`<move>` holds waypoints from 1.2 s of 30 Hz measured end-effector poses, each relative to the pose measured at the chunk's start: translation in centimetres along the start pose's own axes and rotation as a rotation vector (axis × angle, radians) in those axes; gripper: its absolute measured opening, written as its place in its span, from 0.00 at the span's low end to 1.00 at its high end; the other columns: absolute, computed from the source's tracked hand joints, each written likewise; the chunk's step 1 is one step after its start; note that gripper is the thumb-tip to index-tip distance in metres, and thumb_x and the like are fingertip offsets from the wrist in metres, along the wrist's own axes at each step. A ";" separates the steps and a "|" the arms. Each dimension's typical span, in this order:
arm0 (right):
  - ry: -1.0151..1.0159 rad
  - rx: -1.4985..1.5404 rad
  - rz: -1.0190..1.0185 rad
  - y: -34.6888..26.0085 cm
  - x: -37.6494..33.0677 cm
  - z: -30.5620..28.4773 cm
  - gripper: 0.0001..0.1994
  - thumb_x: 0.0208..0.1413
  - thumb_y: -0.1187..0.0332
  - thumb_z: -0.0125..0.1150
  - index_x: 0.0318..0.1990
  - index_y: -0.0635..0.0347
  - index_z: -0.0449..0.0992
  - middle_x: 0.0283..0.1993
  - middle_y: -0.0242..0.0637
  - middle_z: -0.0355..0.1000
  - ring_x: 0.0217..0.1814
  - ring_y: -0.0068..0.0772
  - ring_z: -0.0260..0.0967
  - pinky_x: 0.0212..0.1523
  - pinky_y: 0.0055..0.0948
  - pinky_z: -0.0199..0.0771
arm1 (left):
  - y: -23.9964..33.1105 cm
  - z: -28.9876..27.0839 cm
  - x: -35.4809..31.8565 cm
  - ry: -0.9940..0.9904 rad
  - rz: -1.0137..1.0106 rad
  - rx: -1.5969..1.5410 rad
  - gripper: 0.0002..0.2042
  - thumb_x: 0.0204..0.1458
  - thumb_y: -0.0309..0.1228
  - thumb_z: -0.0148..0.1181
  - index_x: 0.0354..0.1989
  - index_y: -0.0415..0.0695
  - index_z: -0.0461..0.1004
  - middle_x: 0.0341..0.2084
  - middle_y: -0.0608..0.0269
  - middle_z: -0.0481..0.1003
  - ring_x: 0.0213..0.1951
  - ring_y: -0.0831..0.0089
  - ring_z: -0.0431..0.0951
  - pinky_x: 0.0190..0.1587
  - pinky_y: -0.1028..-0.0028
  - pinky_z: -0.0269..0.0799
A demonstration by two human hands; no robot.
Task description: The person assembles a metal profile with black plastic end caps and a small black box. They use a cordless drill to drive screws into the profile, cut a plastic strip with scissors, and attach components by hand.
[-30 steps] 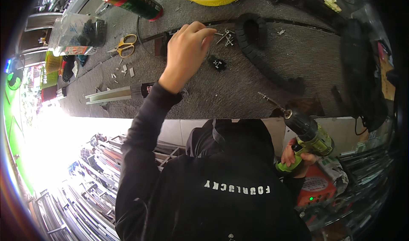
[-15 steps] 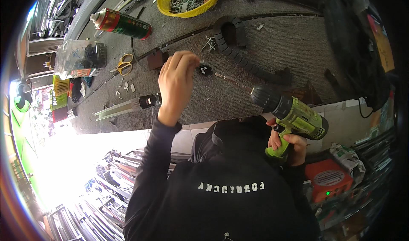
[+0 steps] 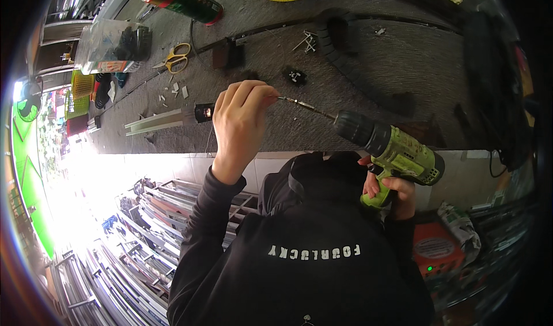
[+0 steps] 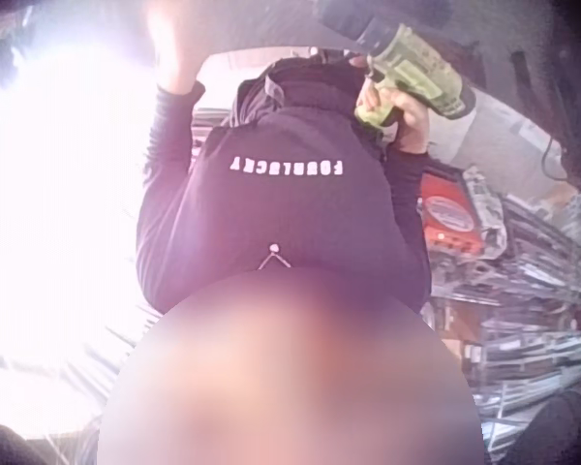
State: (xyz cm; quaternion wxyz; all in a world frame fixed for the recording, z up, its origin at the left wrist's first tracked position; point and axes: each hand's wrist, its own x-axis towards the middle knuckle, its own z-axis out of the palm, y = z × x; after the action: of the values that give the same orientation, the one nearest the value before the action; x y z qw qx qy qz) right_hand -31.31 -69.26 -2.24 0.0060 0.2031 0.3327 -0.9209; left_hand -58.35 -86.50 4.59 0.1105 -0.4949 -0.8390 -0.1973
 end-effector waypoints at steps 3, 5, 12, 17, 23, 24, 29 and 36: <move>-0.013 0.014 0.002 0.3 0.1 -0.6 0.34 0.45 0.64 0.56 0.57 0.84 0.64 0.23 0.40 0.69 0.25 0.33 0.70 0.34 0.34 0.76 | 0.0 -0.2 -0.4 -0.014 0.005 -0.003 0.05 0.47 0.23 0.65 0.32 0.46 0.79 0.33 0.68 0.78 0.39 0.66 0.77 0.42 0.67 0.70; -0.065 0.088 -0.006 0.6 0.2 -1.0 0.33 0.45 0.71 0.56 0.61 0.81 0.63 0.37 0.51 0.72 0.27 0.31 0.71 0.35 0.36 0.77 | 0.1 -0.4 -0.6 -0.020 0.037 0.041 0.06 0.46 0.22 0.65 0.32 0.46 0.79 0.33 0.68 0.78 0.40 0.66 0.77 0.44 0.66 0.70; -0.203 0.027 0.055 1.0 1.1 -1.9 0.30 0.48 0.78 0.54 0.63 0.77 0.63 0.51 0.58 0.72 0.30 0.29 0.73 0.36 0.35 0.78 | -1.5 -1.7 -1.9 -0.074 0.135 0.157 0.06 0.45 0.23 0.65 0.31 0.48 0.79 0.33 0.71 0.77 0.43 0.69 0.77 0.47 0.68 0.70; -0.250 0.009 0.105 1.0 2.0 -1.6 0.29 0.53 0.72 0.55 0.62 0.80 0.62 0.40 0.51 0.73 0.29 0.32 0.73 0.37 0.36 0.79 | -2.8 -3.2 -4.2 -0.207 -0.243 -0.342 0.02 0.54 0.26 0.63 0.34 0.47 0.79 0.36 0.70 0.78 0.42 0.72 0.77 0.42 0.72 0.71; -0.270 0.033 0.108 0.7 3.5 0.3 0.24 0.55 0.82 0.54 0.62 0.70 0.68 0.48 0.53 0.76 0.30 0.27 0.74 0.35 0.29 0.78 | -0.3 -0.1 -9.5 0.145 -1.287 -1.664 0.15 0.66 0.38 0.55 0.55 0.41 0.72 0.43 0.68 0.76 0.40 0.78 0.75 0.42 0.79 0.73; -0.228 -0.006 0.104 0.7 3.8 0.9 0.23 0.56 0.82 0.55 0.62 0.69 0.68 0.47 0.50 0.76 0.31 0.26 0.74 0.35 0.28 0.78 | -0.4 0.4 -9.9 0.249 -1.288 -1.770 0.16 0.66 0.38 0.55 0.56 0.42 0.72 0.43 0.68 0.75 0.40 0.78 0.75 0.43 0.79 0.73; -0.272 -0.223 0.162 0.7 6.5 3.8 0.27 0.58 0.82 0.54 0.66 0.70 0.61 0.58 0.60 0.71 0.31 0.27 0.74 0.36 0.30 0.80 | -0.7 0.2 -9.8 0.547 -1.240 -2.016 0.19 0.69 0.39 0.49 0.64 0.43 0.65 0.50 0.68 0.71 0.44 0.78 0.73 0.47 0.77 0.73; -0.339 -0.155 0.153 0.3 10.2 6.5 0.22 0.58 0.81 0.56 0.62 0.65 0.69 0.55 0.41 0.76 0.30 0.21 0.72 0.31 0.21 0.76 | 0.2 -1.8 -8.3 0.616 -0.973 -1.899 0.27 0.64 0.25 0.44 0.73 0.39 0.51 0.69 0.61 0.58 0.58 0.69 0.68 0.62 0.68 0.66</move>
State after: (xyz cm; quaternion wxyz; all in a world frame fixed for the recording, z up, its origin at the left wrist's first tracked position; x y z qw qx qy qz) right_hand -43.02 -72.21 -1.71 0.1476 0.0686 0.3801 -0.9105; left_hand -54.19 -93.74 3.08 -0.1988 0.0737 -0.3884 -0.8968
